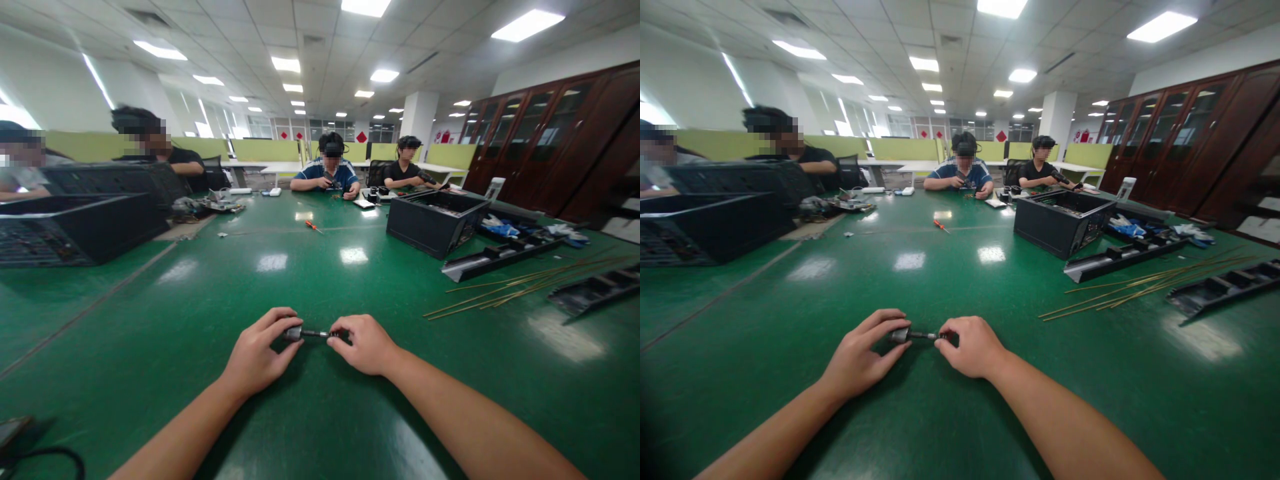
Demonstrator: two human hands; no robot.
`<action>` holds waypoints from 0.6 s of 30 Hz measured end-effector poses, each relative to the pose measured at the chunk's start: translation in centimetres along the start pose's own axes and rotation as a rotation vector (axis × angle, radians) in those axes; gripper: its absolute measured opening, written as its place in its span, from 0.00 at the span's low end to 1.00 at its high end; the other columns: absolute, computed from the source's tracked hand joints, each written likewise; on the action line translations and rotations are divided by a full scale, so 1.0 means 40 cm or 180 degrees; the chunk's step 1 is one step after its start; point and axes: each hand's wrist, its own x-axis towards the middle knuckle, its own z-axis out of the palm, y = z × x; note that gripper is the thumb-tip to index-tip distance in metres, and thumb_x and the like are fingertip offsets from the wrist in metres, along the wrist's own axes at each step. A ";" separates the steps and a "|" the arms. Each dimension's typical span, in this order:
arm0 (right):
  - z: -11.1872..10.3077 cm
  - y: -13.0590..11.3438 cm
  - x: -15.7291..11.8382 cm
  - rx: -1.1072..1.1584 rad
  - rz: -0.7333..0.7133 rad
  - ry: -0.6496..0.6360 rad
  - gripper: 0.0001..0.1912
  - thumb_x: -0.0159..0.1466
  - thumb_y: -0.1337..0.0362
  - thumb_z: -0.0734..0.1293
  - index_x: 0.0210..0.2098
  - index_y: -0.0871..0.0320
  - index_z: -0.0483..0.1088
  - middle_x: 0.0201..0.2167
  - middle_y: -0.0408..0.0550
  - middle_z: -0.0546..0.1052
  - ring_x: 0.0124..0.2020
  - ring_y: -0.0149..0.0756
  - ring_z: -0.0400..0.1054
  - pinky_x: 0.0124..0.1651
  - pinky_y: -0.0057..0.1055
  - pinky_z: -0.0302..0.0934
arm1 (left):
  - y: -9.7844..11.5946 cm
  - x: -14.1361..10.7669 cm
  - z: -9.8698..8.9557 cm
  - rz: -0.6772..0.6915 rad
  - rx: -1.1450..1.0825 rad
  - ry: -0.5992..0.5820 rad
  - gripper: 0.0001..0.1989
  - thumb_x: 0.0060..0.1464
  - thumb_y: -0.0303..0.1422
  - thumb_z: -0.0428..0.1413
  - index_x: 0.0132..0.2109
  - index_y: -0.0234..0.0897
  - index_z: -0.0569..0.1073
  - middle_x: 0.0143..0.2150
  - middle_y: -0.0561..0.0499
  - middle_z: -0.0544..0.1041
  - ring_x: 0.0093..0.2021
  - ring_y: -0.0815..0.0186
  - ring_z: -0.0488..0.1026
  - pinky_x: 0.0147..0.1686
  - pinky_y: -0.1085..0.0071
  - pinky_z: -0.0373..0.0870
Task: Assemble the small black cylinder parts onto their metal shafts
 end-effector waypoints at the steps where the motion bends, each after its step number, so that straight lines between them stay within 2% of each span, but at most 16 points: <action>1: 0.000 -0.001 0.000 0.0005 0.0002 -0.0004 0.08 0.62 0.60 0.68 0.38 0.56 0.77 0.30 0.43 0.78 0.28 0.30 0.67 0.34 0.26 0.56 | -0.001 0.000 -0.001 -0.0022 0.0017 -0.0008 0.12 0.57 0.32 0.58 0.49 0.40 0.74 0.49 0.46 0.74 0.49 0.63 0.73 0.49 0.69 0.72; 4: -0.002 -0.002 0.001 0.0018 0.0035 -0.0020 0.09 0.63 0.60 0.67 0.39 0.56 0.77 0.32 0.44 0.79 0.30 0.31 0.69 0.35 0.26 0.57 | -0.026 0.004 -0.009 -0.0191 0.0124 0.0024 0.14 0.58 0.37 0.57 0.50 0.40 0.73 0.49 0.46 0.74 0.49 0.62 0.73 0.51 0.68 0.71; 6: -0.002 -0.002 0.000 0.0033 0.0065 -0.0039 0.09 0.63 0.60 0.67 0.39 0.56 0.77 0.33 0.44 0.80 0.30 0.31 0.69 0.35 0.26 0.57 | -0.066 0.007 -0.023 -0.0578 0.0264 0.0124 0.17 0.58 0.40 0.55 0.52 0.38 0.72 0.50 0.45 0.74 0.50 0.60 0.73 0.54 0.65 0.69; 8: -0.002 -0.001 -0.001 0.0053 0.0081 -0.0050 0.09 0.63 0.60 0.67 0.39 0.55 0.77 0.34 0.44 0.80 0.31 0.31 0.70 0.35 0.27 0.58 | -0.124 0.008 -0.047 -0.1366 0.0439 0.0286 0.22 0.59 0.43 0.53 0.56 0.37 0.68 0.51 0.44 0.75 0.52 0.57 0.73 0.56 0.62 0.67; 11: -0.001 0.001 -0.003 0.0068 0.0066 -0.0045 0.09 0.63 0.59 0.67 0.39 0.55 0.77 0.35 0.44 0.80 0.33 0.32 0.71 0.37 0.27 0.59 | -0.216 -0.002 -0.105 -0.2567 0.0660 0.0549 0.26 0.62 0.41 0.46 0.63 0.34 0.60 0.51 0.42 0.76 0.54 0.54 0.72 0.57 0.59 0.66; 14: -0.001 0.000 -0.003 0.0042 0.0052 -0.0050 0.09 0.63 0.59 0.67 0.39 0.55 0.77 0.36 0.45 0.80 0.35 0.34 0.72 0.39 0.27 0.60 | -0.282 -0.030 -0.174 -0.3311 0.0887 0.0805 0.25 0.63 0.39 0.40 0.60 0.26 0.64 0.49 0.33 0.75 0.52 0.45 0.72 0.49 0.51 0.70; 16: -0.002 -0.001 -0.002 0.0029 0.0041 -0.0065 0.10 0.63 0.59 0.67 0.40 0.55 0.77 0.36 0.45 0.81 0.37 0.35 0.73 0.41 0.28 0.61 | -0.306 -0.052 -0.210 -0.3773 0.1068 0.0974 0.27 0.62 0.39 0.39 0.56 0.20 0.65 0.48 0.25 0.74 0.48 0.39 0.73 0.41 0.48 0.71; 18: -0.003 -0.002 -0.002 0.0015 0.0037 -0.0092 0.10 0.63 0.58 0.67 0.40 0.55 0.77 0.36 0.46 0.81 0.38 0.35 0.74 0.42 0.28 0.61 | -0.319 -0.071 -0.232 -0.4051 0.1216 0.1102 0.28 0.61 0.39 0.39 0.56 0.17 0.64 0.45 0.24 0.74 0.45 0.38 0.73 0.35 0.49 0.71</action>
